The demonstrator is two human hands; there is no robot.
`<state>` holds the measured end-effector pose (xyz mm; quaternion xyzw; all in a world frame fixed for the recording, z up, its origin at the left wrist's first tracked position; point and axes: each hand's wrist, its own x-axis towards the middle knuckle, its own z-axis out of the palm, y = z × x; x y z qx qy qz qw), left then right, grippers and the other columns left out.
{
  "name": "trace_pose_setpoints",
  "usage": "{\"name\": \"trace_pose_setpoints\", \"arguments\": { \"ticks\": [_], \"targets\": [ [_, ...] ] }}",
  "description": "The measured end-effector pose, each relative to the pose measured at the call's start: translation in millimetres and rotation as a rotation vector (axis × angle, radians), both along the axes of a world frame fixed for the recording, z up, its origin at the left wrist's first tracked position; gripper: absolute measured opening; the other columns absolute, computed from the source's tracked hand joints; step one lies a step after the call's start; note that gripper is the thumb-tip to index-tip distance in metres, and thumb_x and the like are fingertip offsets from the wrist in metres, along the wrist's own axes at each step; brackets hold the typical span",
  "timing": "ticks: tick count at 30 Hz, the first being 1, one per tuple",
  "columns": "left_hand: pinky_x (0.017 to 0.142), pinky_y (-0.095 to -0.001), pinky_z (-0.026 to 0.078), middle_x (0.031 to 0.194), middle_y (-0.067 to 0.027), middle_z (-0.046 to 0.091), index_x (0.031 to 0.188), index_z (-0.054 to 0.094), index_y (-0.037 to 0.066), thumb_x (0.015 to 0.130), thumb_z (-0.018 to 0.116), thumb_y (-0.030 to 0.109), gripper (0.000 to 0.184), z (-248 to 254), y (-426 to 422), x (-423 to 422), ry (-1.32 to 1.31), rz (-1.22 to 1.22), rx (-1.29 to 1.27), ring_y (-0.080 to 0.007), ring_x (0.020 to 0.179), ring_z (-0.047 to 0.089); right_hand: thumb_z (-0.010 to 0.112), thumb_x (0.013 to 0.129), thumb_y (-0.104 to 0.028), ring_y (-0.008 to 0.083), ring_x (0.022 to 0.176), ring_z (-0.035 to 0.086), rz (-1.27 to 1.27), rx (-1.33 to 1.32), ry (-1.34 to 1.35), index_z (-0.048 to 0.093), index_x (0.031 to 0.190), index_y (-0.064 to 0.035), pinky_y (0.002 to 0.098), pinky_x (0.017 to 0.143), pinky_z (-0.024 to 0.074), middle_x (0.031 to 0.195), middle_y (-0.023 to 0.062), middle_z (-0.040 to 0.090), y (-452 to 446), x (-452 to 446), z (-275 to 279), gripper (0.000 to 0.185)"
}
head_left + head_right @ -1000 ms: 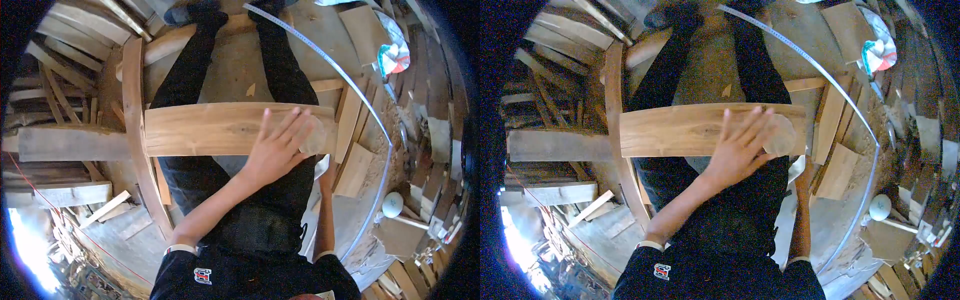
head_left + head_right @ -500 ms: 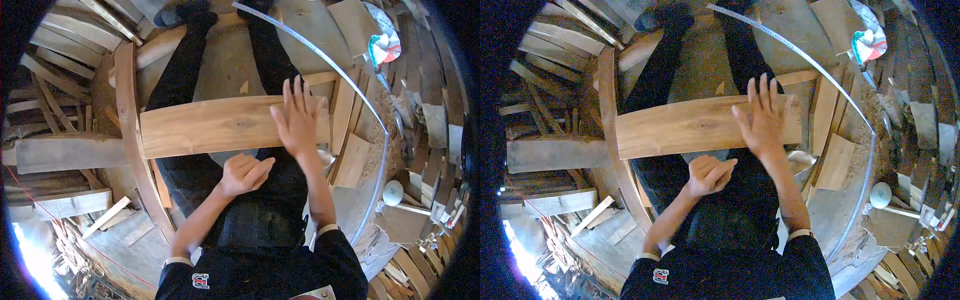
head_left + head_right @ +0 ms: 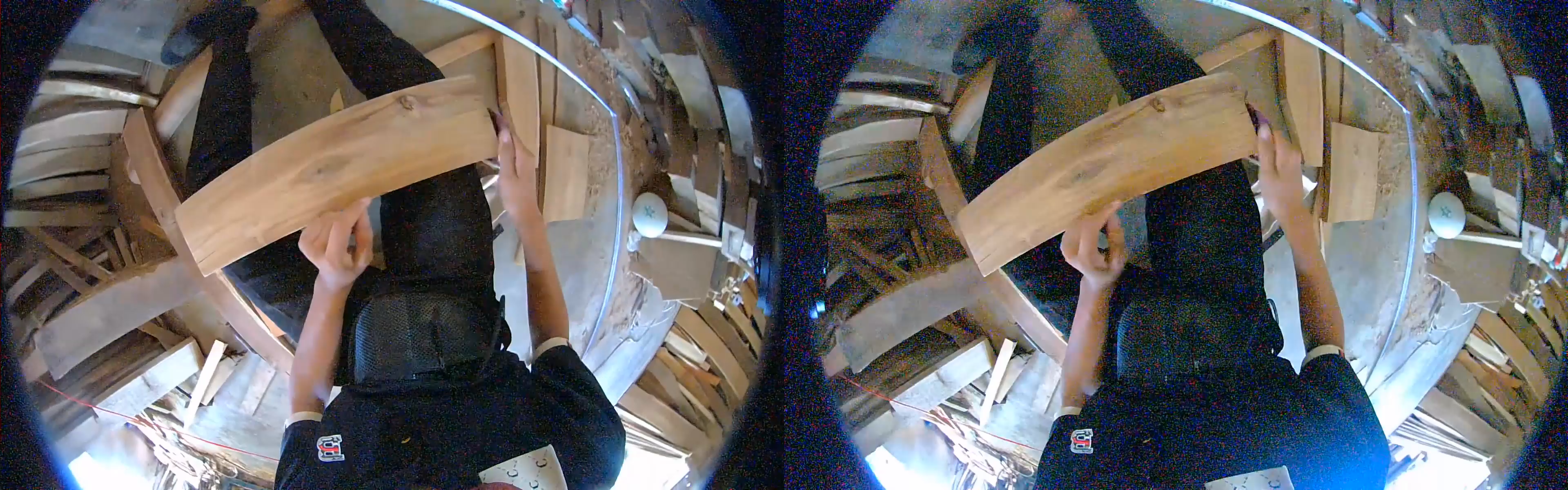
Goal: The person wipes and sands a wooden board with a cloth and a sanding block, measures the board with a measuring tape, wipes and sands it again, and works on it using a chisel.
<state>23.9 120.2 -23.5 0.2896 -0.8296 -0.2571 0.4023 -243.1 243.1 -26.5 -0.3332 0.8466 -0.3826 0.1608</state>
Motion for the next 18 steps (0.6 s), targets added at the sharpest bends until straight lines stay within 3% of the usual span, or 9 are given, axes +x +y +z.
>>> {"name": "trace_pose_setpoints", "arguments": {
  "ticks": [1, 3, 5, 8, 9, 12, 16, 17, 18],
  "targets": [
    [0.05, -0.0308, 0.043, 0.065, -0.0065, 0.062, 0.092, 0.072, 0.003, 0.073, 0.07, -0.004, 0.021, -4.5, -4.1, -4.8, 0.076, -0.02, -0.062, -0.0193, 0.049, 0.054, 0.043, 0.104, -0.03, 0.0378, 0.093, 0.063, -0.027, -0.024, -0.021, 0.057, 0.127, 0.0006, 0.0415, 0.081, 0.0482, 0.102, 0.0228, 0.068, 20.5, -4.7, -18.1, 0.04],
    [0.05, -0.0305, 0.043, 0.066, -0.0069, 0.063, 0.093, 0.072, 0.003, 0.072, 0.07, -0.004, 0.021, -2.5, -1.7, -6.6, 0.06, -0.008, -0.044, -0.0193, 0.049, 0.054, 0.042, 0.104, -0.033, 0.0347, 0.09, 0.062, -0.173, -0.047, 0.006, 0.058, 0.126, -0.0001, 0.0408, 0.078, 0.0484, 0.097, 0.022, 0.067, 53.4, 2.9, -42.3, 0.042],
    [0.049, -0.0302, 0.043, 0.068, -0.0074, 0.064, 0.093, 0.072, 0.003, 0.072, 0.07, -0.004, 0.022, -0.9, -1.4, -10.9, 0.05, 0.013, -0.039, -0.0194, 0.05, 0.055, 0.042, 0.104, -0.032, 0.0306, 0.089, 0.063, -0.184, 0.047, -0.212, 0.061, 0.122, -0.0003, 0.0416, 0.076, 0.0492, 0.096, 0.0215, 0.067, 96.3, -4.4, -81.2, 0.041],
    [0.049, -0.0302, 0.042, 0.069, -0.0071, 0.066, 0.093, 0.072, 0.004, 0.072, 0.071, -0.004, 0.022, -0.9, -1.5, -15.0, 0.078, 0.026, -0.08, -0.0199, 0.05, 0.054, 0.054, 0.099, -0.035, 0.0188, 0.09, 0.064, -0.145, 0.382, -0.22, 0.062, 0.122, 0.0019, 0.0332, 0.081, 0.0495, 0.101, 0.0157, 0.07, 168.2, -17.8, -153.7, 0.044],
    [0.05, -0.0302, 0.042, 0.069, -0.0068, 0.066, 0.092, 0.072, 0.004, 0.072, 0.072, -0.003, 0.022, 0.6, -1.6, -14.0, 0.038, 0.017, -0.091, -0.0198, 0.05, 0.054, 0.059, 0.096, -0.034, 0.0197, 0.088, 0.065, -0.191, 0.407, -0.371, 0.063, 0.121, 0.0012, 0.034, 0.079, 0.0501, 0.101, 0.0165, 0.07, 168.8, -14.5, -152.0, 0.044],
    [0.051, -0.0303, 0.042, 0.069, -0.0051, 0.067, 0.09, 0.073, 0.006, 0.073, 0.073, 0.0, 0.019, 5.2, -0.9, -16.7, -0.027, 0.03, -0.136, -0.0192, 0.05, 0.054, 0.074, 0.083, -0.037, 0.0375, 0.108, 0.059, -0.307, 0.357, -0.023, 0.057, 0.127, 0.0024, 0.0432, 0.09, 0.0483, 0.123, 0.0249, 0.059, 162.9, -40.5, -161.3, 0.061],
    [0.05, -0.0307, 0.039, 0.066, -0.0023, 0.065, 0.091, 0.074, 0.009, 0.072, 0.074, 0.003, 0.019, 2.1, 0.2, -17.0, -0.11, 0.033, -0.161, -0.0175, 0.049, 0.053, 0.065, 0.092, -0.029, 0.0416, 0.124, 0.049, -0.159, 0.224, 0.726, 0.053, 0.13, 0.0005, 0.0449, 0.105, 0.0409, 0.13, 0.0244, 0.055, 32.2, -119.8, -118.9, 0.05],
    [0.05, -0.0306, 0.039, 0.066, -0.0018, 0.065, 0.091, 0.074, 0.01, 0.073, 0.074, 0.004, 0.019, 1.7, 0.0, -15.9, -0.11, 0.023, -0.146, -0.0173, 0.049, 0.053, 0.063, 0.093, -0.029, 0.0437, 0.127, 0.046, -0.194, 0.018, 0.284, 0.052, 0.131, 0.0, 0.0456, 0.108, 0.039, 0.133, 0.0255, 0.053, -17.8, -129.4, -85.5, 0.049],
    [0.05, -0.0302, 0.038, 0.064, -0.0013, 0.064, 0.091, 0.074, 0.011, 0.074, 0.074, 0.005, 0.018, 0.8, 1.1, -14.4, -0.145, 0.037, -0.155, -0.0169, 0.049, 0.052, 0.063, 0.092, -0.029, 0.0446, 0.126, 0.047, -0.124, -0.042, 0.275, 0.052, 0.13, -0.0002, 0.0455, 0.107, 0.0399, 0.132, 0.0264, 0.053, -56.4, -151.5, -89.4, 0.049]
  ]
}}
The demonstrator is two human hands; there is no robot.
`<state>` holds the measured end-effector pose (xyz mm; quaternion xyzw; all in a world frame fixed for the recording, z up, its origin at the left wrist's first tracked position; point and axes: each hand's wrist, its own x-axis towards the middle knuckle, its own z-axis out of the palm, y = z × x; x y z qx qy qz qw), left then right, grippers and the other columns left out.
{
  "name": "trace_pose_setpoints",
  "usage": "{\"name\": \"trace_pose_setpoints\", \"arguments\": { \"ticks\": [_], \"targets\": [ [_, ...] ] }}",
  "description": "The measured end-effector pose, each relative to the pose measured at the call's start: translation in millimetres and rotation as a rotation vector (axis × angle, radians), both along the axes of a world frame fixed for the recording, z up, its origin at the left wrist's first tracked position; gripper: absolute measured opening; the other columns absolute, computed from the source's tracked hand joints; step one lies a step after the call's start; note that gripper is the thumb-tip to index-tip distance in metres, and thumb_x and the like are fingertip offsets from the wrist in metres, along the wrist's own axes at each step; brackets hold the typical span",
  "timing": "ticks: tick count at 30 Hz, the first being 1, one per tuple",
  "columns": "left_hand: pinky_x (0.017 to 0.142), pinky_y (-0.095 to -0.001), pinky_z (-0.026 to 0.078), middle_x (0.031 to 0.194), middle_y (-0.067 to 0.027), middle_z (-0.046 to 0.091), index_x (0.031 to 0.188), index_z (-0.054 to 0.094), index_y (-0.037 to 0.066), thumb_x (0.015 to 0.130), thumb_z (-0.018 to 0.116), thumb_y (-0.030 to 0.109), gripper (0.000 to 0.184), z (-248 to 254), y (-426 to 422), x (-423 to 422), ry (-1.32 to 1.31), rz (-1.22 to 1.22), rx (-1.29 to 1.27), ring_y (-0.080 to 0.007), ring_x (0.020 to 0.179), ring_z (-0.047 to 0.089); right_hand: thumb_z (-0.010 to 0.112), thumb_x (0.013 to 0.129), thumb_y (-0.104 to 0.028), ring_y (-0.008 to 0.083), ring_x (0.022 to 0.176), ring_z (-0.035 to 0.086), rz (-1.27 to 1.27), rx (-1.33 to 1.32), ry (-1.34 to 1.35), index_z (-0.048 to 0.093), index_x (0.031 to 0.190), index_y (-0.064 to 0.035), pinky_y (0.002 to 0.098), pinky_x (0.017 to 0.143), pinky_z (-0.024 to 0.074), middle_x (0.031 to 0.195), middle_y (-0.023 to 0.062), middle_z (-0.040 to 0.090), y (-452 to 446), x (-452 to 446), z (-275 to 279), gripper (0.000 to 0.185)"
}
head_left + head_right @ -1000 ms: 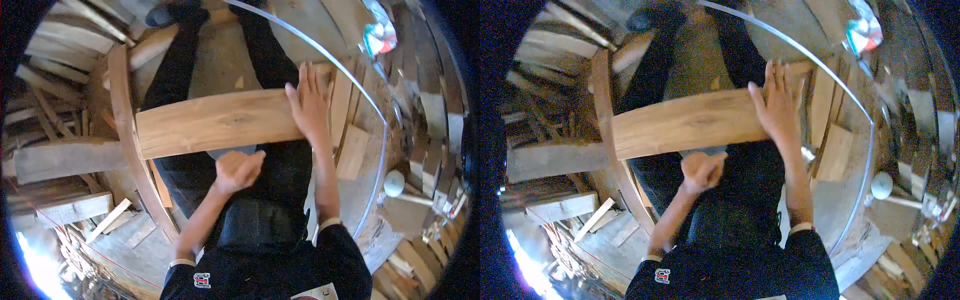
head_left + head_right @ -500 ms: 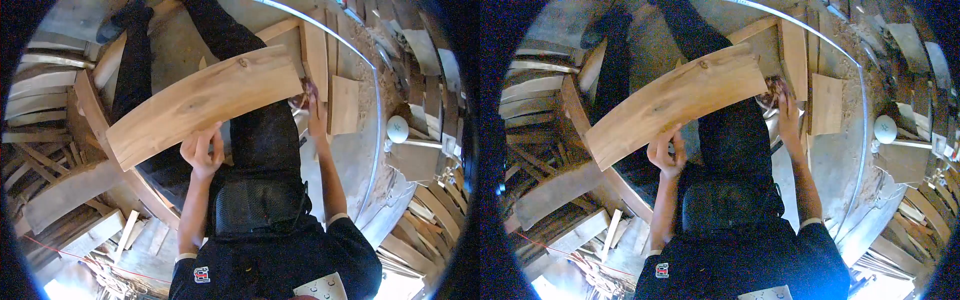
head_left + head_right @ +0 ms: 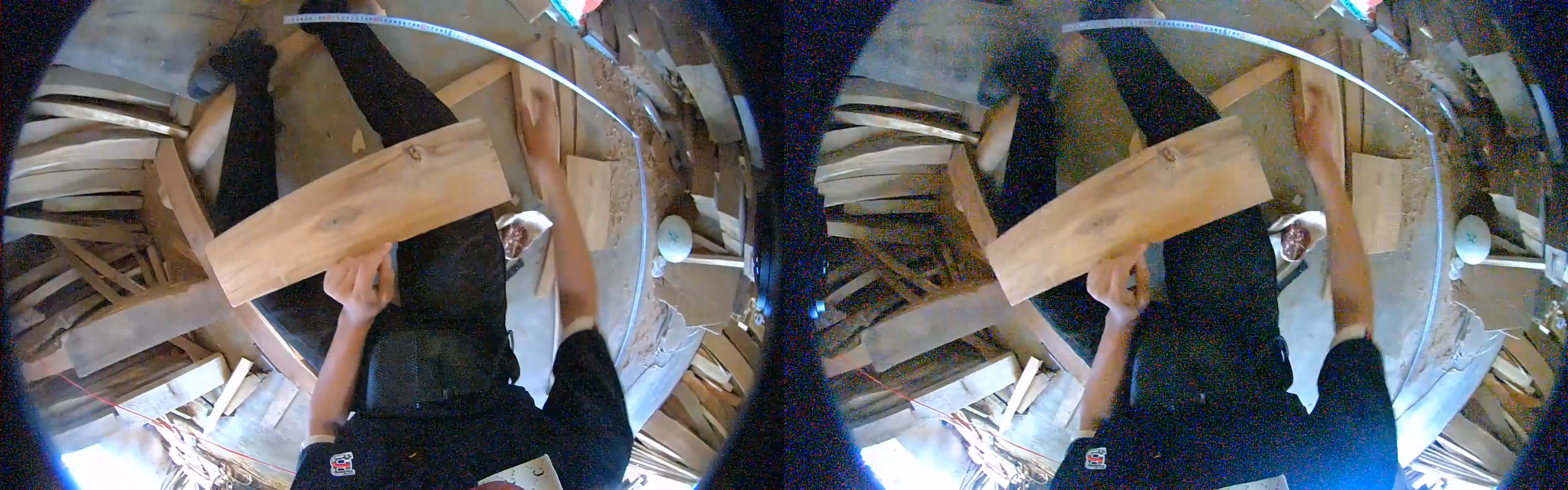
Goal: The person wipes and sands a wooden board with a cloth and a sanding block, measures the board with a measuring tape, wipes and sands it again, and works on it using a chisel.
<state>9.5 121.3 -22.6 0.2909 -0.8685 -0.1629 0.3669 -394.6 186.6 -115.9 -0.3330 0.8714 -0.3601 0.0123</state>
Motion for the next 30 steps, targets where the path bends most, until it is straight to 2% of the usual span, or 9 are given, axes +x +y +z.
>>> {"name": "trace_pose_setpoints", "arguments": {
  "ticks": [5, 10, 12, 17, 18, 20, 22, 27, 30],
  "targets": [
    [0.048, -0.0289, 0.04, 0.06, 0.001, 0.061, 0.092, 0.074, 0.012, 0.076, 0.074, 0.009, 0.017, -0.7, -0.7, -4.1, -0.006, -0.007, -0.081, -0.0148, 0.048, 0.054, 0.064, 0.091, -0.027, 0.0451, 0.13, 0.044, 0.394, 0.645, 0.361, 0.032, 0.147, -0.007, 0.0504, 0.108, 0.038, 0.148, 0.0246, 0.038, -134.1, -85.6, -25.5, 0.068],
    [0.05, -0.0257, 0.042, 0.06, 0.004, 0.06, 0.09, 0.072, 0.012, 0.075, 0.073, 0.008, 0.016, -2.3, -2.6, -9.1, 0.021, -0.017, -0.109, -0.0118, 0.049, 0.055, 0.066, 0.088, -0.033, 0.0406, 0.128, 0.048, 0.563, 0.632, 0.29, 0.031, 0.149, -0.0086, 0.052, 0.105, 0.0407, 0.139, 0.025, 0.049, -174.9, -114.9, -53.5, 0.075],
    [0.054, -0.0238, 0.042, 0.062, 0.0053, 0.06, 0.093, 0.072, 0.012, 0.075, 0.074, 0.008, 0.019, -3.5, -1.7, -8.4, 0.008, -0.001, -0.127, -0.0099, 0.052, 0.055, 0.069, 0.085, -0.028, 0.0421, 0.111, 0.057, 0.503, 0.58, 0.412, 0.035, 0.147, -0.0106, 0.0515, 0.098, 0.0436, 0.122, 0.0245, 0.059, -166.0, -107.0, -68.9, 0.072],
    [0.053, -0.0242, 0.04, 0.066, 0.005, 0.061, 0.098, 0.072, 0.013, 0.074, 0.075, 0.009, 0.024, -4.8, -1.9, -3.4, -0.003, -0.006, -0.116, -0.0094, 0.054, 0.055, 0.061, 0.092, -0.029, 0.0414, 0.095, 0.062, 0.506, 0.788, 0.379, 0.062, 0.104, -0.005, 0.0501, 0.079, 0.0489, 0.094, 0.02, 0.066, -141.6, -77.9, -54.9, 0.027],
    [0.053, -0.0243, 0.04, 0.068, 0.0051, 0.062, 0.099, 0.072, 0.013, 0.074, 0.075, 0.009, 0.026, -3.2, -2.1, -2.4, 0.004, -0.009, -0.117, -0.0092, 0.055, 0.055, 0.061, 0.092, -0.029, 0.0414, 0.095, 0.062, 0.528, 0.791, 0.389, 0.062, 0.104, -0.005, 0.0501, 0.079, 0.0489, 0.094, 0.02, 0.066, -133.2, -82.2, -61.2, 0.027],
    [0.053, -0.0244, 0.04, 0.068, 0.0056, 0.062, 0.1, 0.072, 0.013, 0.074, 0.075, 0.01, 0.026, -1.5, -2.1, -2.3, 0.016, 0.0, -0.093, -0.0091, 0.055, 0.055, 0.055, 0.096, -0.031, 0.042, 0.084, 0.062, 0.592, 0.134, 0.576, 0.061, 0.1, -0.0047, 0.0499, 0.07, 0.0465, 0.086, 0.0203, 0.063, -116.9, -98.4, -73.5, 0.027],
    [0.055, -0.0247, 0.041, 0.069, 0.0066, 0.062, 0.101, 0.071, 0.013, 0.074, 0.075, 0.012, 0.027, -5.2, 0.1, -0.2, 0.021, 0.002, -0.094, -0.0089, 0.058, 0.056, 0.048, 0.1, -0.032, 0.0417, 0.076, 0.059, 0.55, 0.146, 0.259, 0.06, 0.097, -0.0049, 0.0485, 0.067, 0.0449, 0.08, 0.021, 0.062, -113.8, -93.0, -39.1, 0.03],
    [0.058, -0.0264, 0.045, 0.074, 0.0027, 0.064, 0.101, 0.069, 0.011, 0.075, 0.075, 0.014, 0.027, -9.3, 1.3, -2.5, 0.107, 0.014, -0.085, -0.0121, 0.066, 0.06, 0.039, 0.105, -0.033, 0.0341, 0.098, 0.061, 0.57, 0.258, 0.022, 0.063, 0.118, -0.0006, 0.0415, 0.091, 0.0445, 0.114, 0.0201, 0.064, -91.8, 37.5, 150.1, 0.042],
    [0.062, -0.0268, 0.046, 0.078, 0.0019, 0.065, 0.101, 0.068, 0.011, 0.077, 0.073, 0.016, 0.025, -6.6, 2.1, -1.4, 0.086, 0.035, -0.087, -0.0127, 0.07, 0.062, 0.044, 0.103, -0.033, 0.0292, 0.107, 0.062, 0.535, 0.342, 0.008, 0.061, 0.129, -0.0023, 0.0373, 0.094, 0.0444, 0.119, 0.0192, 0.065, -55.0, 58.1, 156.3, 0.044]
  ]
}}
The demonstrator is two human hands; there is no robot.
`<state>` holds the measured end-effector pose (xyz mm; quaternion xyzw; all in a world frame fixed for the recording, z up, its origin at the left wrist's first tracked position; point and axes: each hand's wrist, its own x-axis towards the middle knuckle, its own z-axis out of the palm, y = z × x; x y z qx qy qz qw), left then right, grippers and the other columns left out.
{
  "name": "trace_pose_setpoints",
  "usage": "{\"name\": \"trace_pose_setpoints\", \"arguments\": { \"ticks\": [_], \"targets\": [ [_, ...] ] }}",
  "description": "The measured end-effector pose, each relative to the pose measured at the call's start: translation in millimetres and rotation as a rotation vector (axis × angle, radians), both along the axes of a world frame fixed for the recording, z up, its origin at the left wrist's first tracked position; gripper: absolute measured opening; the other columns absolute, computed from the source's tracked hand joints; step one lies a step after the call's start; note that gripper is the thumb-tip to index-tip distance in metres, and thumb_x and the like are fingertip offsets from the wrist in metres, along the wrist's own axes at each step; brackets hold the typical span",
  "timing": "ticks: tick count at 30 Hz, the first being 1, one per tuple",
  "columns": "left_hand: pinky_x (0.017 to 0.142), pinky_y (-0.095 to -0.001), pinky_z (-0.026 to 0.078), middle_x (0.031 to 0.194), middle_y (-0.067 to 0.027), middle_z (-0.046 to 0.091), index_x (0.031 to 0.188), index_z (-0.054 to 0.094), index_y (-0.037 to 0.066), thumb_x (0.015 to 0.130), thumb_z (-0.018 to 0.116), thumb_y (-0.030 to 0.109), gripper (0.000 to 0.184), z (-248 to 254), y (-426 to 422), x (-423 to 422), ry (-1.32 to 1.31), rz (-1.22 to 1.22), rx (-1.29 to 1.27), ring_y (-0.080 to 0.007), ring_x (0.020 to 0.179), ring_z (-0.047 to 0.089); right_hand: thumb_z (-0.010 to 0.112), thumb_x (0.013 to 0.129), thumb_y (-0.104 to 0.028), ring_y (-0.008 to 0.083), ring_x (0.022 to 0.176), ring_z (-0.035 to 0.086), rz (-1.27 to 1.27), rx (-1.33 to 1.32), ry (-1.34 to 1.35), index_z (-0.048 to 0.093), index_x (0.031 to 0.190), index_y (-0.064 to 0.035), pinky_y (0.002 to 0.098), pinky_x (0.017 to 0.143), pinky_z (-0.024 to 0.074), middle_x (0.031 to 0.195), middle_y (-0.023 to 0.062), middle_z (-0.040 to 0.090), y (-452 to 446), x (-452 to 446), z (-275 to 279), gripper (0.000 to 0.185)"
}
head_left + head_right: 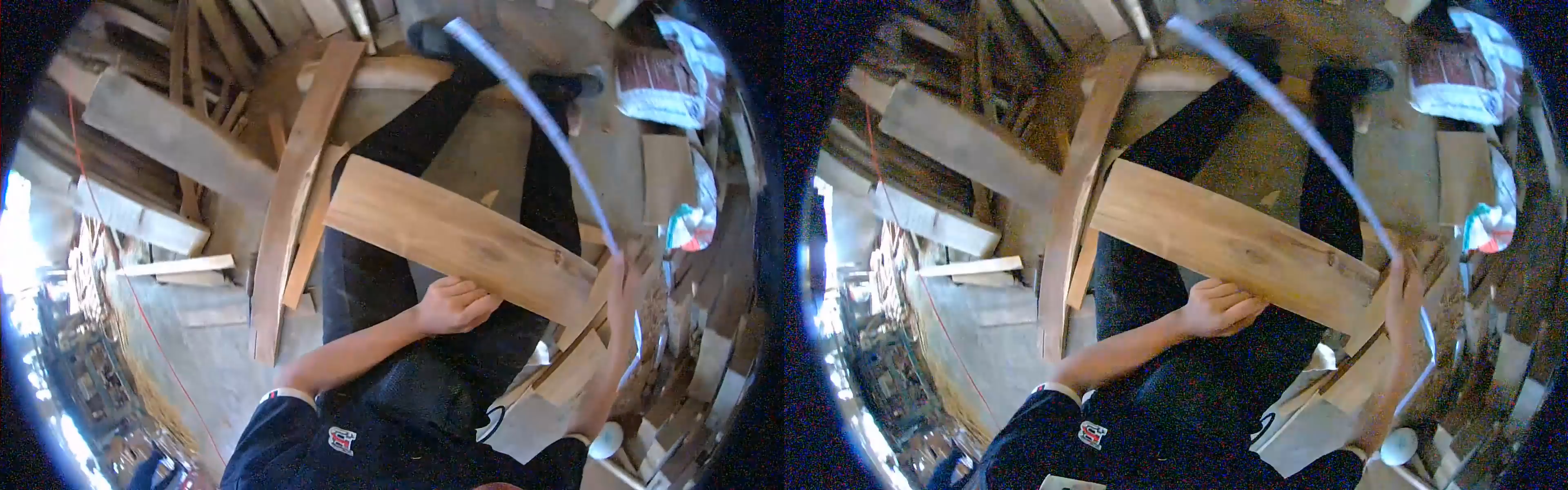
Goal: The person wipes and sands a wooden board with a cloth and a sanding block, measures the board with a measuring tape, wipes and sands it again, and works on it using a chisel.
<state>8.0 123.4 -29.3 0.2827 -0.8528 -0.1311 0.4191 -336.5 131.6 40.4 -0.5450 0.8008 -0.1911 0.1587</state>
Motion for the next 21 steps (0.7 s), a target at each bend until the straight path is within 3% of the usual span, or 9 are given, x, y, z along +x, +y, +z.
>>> {"name": "trace_pose_setpoints", "arguments": {
  "ticks": [2, 4, 5, 7, 11, 12, 16, 19, 21],
  "targets": [
    [0.065, -0.0271, 0.047, 0.082, 0.0018, 0.066, 0.1, 0.066, 0.01, 0.077, 0.071, 0.018, 0.025, -0.1, -2.5, 2.9, -0.005, -0.045, -0.002, -0.0127, 0.073, 0.062, 0.052, 0.1, -0.032, 0.0281, 0.109, 0.062, 0.155, -0.088, -0.162, 0.062, 0.128, -0.0028, 0.0378, 0.097, 0.0427, 0.114, 0.0176, 0.068, 1.8, 56.2, 29.6, 0.041],
    [0.065, -0.0272, 0.046, 0.081, 0.0017, 0.065, 0.1, 0.066, 0.01, 0.076, 0.071, 0.018, 0.025, -0.3, -2.9, 3.9, 0.003, -0.044, 0.006, -0.0131, 0.072, 0.061, 0.059, 0.096, -0.028, 0.0284, 0.11, 0.063, 0.191, 0.131, -0.101, 0.061, 0.129, -0.0048, 0.0389, 0.098, 0.0416, 0.116, 0.0156, 0.068, 6.9, 90.1, 51.0, 0.04],
    [0.064, -0.0273, 0.046, 0.08, 0.0015, 0.064, 0.1, 0.066, 0.01, 0.076, 0.071, 0.018, 0.026, -0.2, -3.3, 4.4, 0.014, -0.059, 0.012, -0.0135, 0.072, 0.061, 0.061, 0.095, -0.029, 0.0288, 0.107, 0.063, 0.24, 0.101, -0.125, 0.06, 0.131, -0.0072, 0.0386, 0.098, 0.0405, 0.118, 0.0146, 0.068, 11.5, 87.5, 34.3, 0.042],
    [0.064, -0.028, 0.046, 0.079, 0.0011, 0.063, 0.1, 0.066, 0.01, 0.076, 0.071, 0.017, 0.026, 0.6, -2.2, 6.2, 0.013, -0.055, 0.03, -0.014, 0.071, 0.06, 0.061, 0.095, -0.028, 0.0286, 0.106, 0.063, 0.271, 0.29, 0.019, 0.059, 0.133, -0.0103, 0.0372, 0.095, 0.0404, 0.117, 0.0127, 0.068, 8.7, 107.3, 42.9, 0.042],
    [0.057, -0.0296, 0.045, 0.074, 0.0, 0.06, 0.097, 0.066, 0.01, 0.075, 0.071, 0.015, 0.024, 4.4, -2.8, 12.6, 0.119, -0.095, 0.099, -0.0151, 0.064, 0.058, 0.061, 0.094, -0.028, 0.0303, 0.105, 0.065, 0.356, 0.332, 0.071, 0.057, 0.136, -0.0135, 0.0386, 0.094, 0.0399, 0.119, 0.0115, 0.068, 7.0, 109.9, 40.2, 0.044],
    [0.057, -0.0296, 0.045, 0.074, 0.0, 0.06, 0.097, 0.066, 0.01, 0.075, 0.071, 0.015, 0.024, 10.4, -6.8, 16.0, 0.125, -0.079, 0.096, -0.0151, 0.064, 0.058, 0.062, 0.094, -0.028, 0.0317, 0.099, 0.065, 0.434, 0.116, 0.067, 0.057, 0.136, -0.0132, 0.0406, 0.094, 0.0403, 0.114, 0.0143, 0.069, 12.4, 104.7, 29.5, 0.044],
    [0.048, -0.0304, 0.039, 0.068, 0.0005, 0.06, 0.083, 0.068, 0.017, 0.073, 0.07, 0.01, 0.013, 33.5, -44.2, 54.7, 0.24, 0.385, -0.223, -0.0149, 0.052, 0.053, 0.063, 0.093, -0.028, 0.0361, 0.094, 0.063, 0.403, 0.232, 0.023, 0.057, 0.136, -0.0128, 0.0424, 0.093, 0.0433, 0.114, 0.0156, 0.068, 16.2, 96.0, 32.6, 0.046],
    [0.078, -0.0432, 0.044, 0.09, -0.0101, 0.063, 0.096, 0.064, 0.01, 0.083, 0.07, 0.02, 0.018, 41.6, -94.5, 105.1, 0.065, 0.814, -0.037, -0.0289, 0.088, 0.058, 0.064, 0.092, -0.027, 0.0379, 0.097, 0.061, 0.418, 0.211, -0.006, 0.056, 0.137, -0.014, 0.043, 0.094, 0.0438, 0.119, 0.0153, 0.067, 17.0, 93.5, 29.6, 0.047],
    [0.092, -0.0468, 0.038, 0.105, -0.0174, 0.06, 0.109, 0.06, 0.003, 0.091, 0.064, 0.029, 0.031, 50.9, -128.5, 129.5, 0.18, 0.946, 0.206, -0.0358, 0.105, 0.051, 0.064, 0.092, -0.027, 0.0381, 0.098, 0.061, 0.439, 0.187, 0.007, 0.056, 0.138, -0.015, 0.0432, 0.095, 0.044, 0.119, 0.0155, 0.066, 13.5, 96.7, 29.9, 0.048]
  ]
}}
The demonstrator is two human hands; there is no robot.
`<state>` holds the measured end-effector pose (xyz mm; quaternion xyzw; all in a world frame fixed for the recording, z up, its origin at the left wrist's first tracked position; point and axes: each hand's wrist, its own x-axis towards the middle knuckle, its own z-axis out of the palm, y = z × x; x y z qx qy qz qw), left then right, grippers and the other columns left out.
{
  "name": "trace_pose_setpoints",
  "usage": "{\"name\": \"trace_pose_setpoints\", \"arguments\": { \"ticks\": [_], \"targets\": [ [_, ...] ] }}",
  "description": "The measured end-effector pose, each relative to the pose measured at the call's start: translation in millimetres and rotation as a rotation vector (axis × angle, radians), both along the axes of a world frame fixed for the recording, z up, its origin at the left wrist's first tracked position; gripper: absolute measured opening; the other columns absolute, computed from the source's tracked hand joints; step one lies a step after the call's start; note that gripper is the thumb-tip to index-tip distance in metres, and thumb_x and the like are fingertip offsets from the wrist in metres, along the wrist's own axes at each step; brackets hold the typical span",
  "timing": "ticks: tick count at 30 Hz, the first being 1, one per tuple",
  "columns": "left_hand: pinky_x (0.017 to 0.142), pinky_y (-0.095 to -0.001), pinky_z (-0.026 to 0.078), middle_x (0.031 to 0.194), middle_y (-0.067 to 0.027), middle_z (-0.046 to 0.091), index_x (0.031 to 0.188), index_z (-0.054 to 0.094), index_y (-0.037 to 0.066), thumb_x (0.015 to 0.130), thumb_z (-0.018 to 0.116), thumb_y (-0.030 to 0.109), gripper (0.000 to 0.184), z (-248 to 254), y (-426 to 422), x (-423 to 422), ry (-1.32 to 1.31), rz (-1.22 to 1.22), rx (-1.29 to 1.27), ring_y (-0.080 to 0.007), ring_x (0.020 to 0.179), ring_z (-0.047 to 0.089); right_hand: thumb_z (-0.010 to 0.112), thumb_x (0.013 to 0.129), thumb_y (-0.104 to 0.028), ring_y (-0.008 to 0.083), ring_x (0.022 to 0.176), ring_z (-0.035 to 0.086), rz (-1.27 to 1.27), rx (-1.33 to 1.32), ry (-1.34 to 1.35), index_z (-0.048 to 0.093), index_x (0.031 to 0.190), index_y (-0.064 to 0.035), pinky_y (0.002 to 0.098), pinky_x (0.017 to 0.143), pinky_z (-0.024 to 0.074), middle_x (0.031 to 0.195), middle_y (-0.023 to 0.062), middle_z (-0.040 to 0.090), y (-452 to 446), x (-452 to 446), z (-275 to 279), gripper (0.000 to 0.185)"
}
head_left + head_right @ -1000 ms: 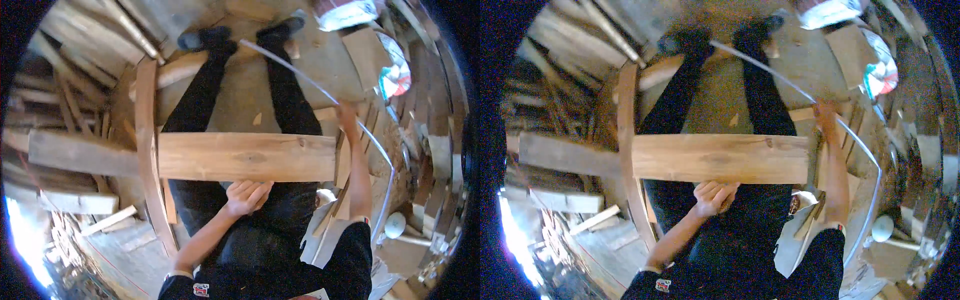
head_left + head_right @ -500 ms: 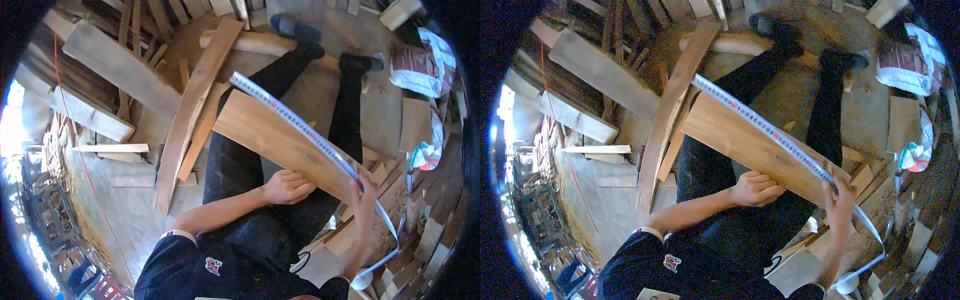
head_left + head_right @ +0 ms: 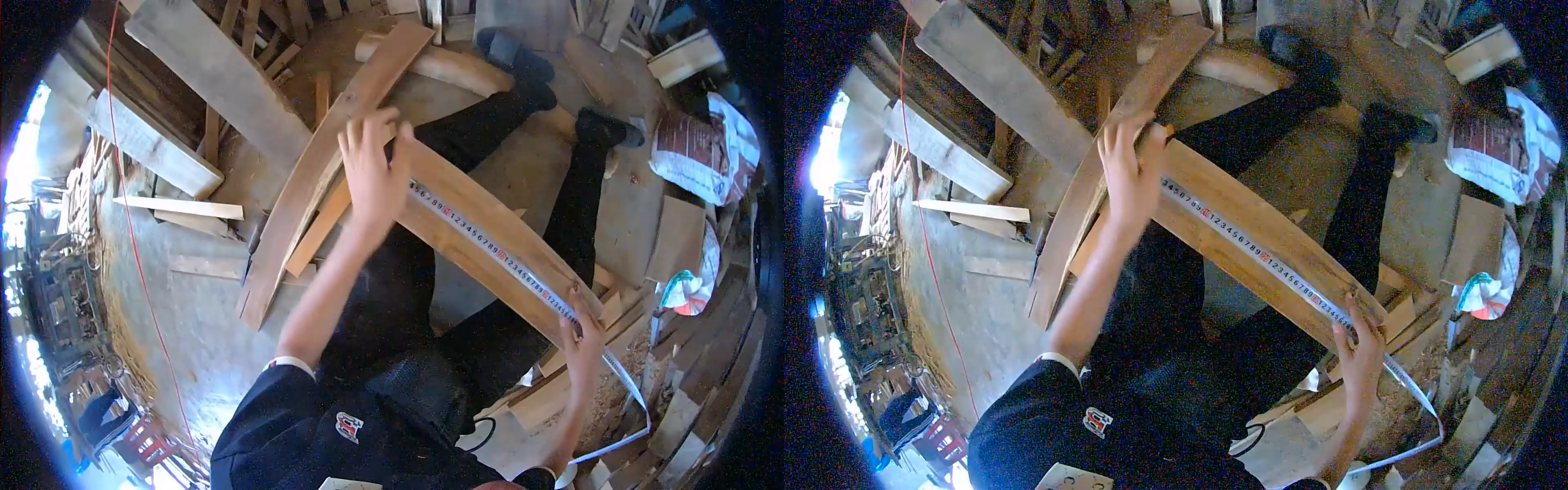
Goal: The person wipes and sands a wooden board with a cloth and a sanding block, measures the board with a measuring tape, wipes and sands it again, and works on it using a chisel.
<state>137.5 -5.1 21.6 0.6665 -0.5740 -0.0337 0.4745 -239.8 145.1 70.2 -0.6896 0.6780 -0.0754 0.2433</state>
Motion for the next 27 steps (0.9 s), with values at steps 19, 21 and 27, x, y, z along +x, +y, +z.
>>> {"name": "trace_pose_setpoints", "arguments": {
  "ticks": [19, 21, 27],
  "targets": [
    [0.101, -0.0433, 0.043, 0.12, -0.0206, 0.064, 0.122, 0.063, 0.002, 0.1, 0.039, 0.053, 0.06, -41.2, -57.7, -1.8, -0.183, -0.343, 0.594, -0.0379, 0.116, 0.058, 0.033, 0.103, -0.029, 0.0302, 0.103, 0.06, -0.515, -0.348, 0.065, 0.064, 0.123, -0.0058, 0.0433, 0.098, 0.0392, 0.103, 0.0146, 0.067, 37.5, -111.3, -37.0, 0.043],
    [0.1, -0.0425, 0.043, 0.121, -0.0198, 0.064, 0.123, 0.063, 0.005, 0.1, 0.039, 0.056, 0.06, -32.3, -56.0, -0.8, -0.162, -0.293, 0.634, -0.0368, 0.116, 0.059, 0.035, 0.103, -0.031, 0.029, 0.096, 0.063, -0.502, -0.298, 0.13, 0.067, 0.116, -0.0041, 0.042, 0.095, 0.0409, 0.101, 0.0134, 0.068, 48.4, -135.7, -51.2, 0.044],
    [0.099, -0.0419, 0.044, 0.12, -0.0188, 0.065, 0.123, 0.064, 0.009, 0.098, 0.043, 0.056, 0.058, -28.2, -54.1, -9.3, -0.184, -0.265, 0.674, -0.0358, 0.116, 0.059, 0.045, 0.101, -0.036, 0.0269, 0.078, 0.064, -0.505, -0.345, 0.157, 0.071, 0.105, -0.0097, 0.0403, 0.081, 0.0433, 0.079, 0.0081, 0.069, 52.6, -144.9, -87.7, 0.037]
  ]
}}
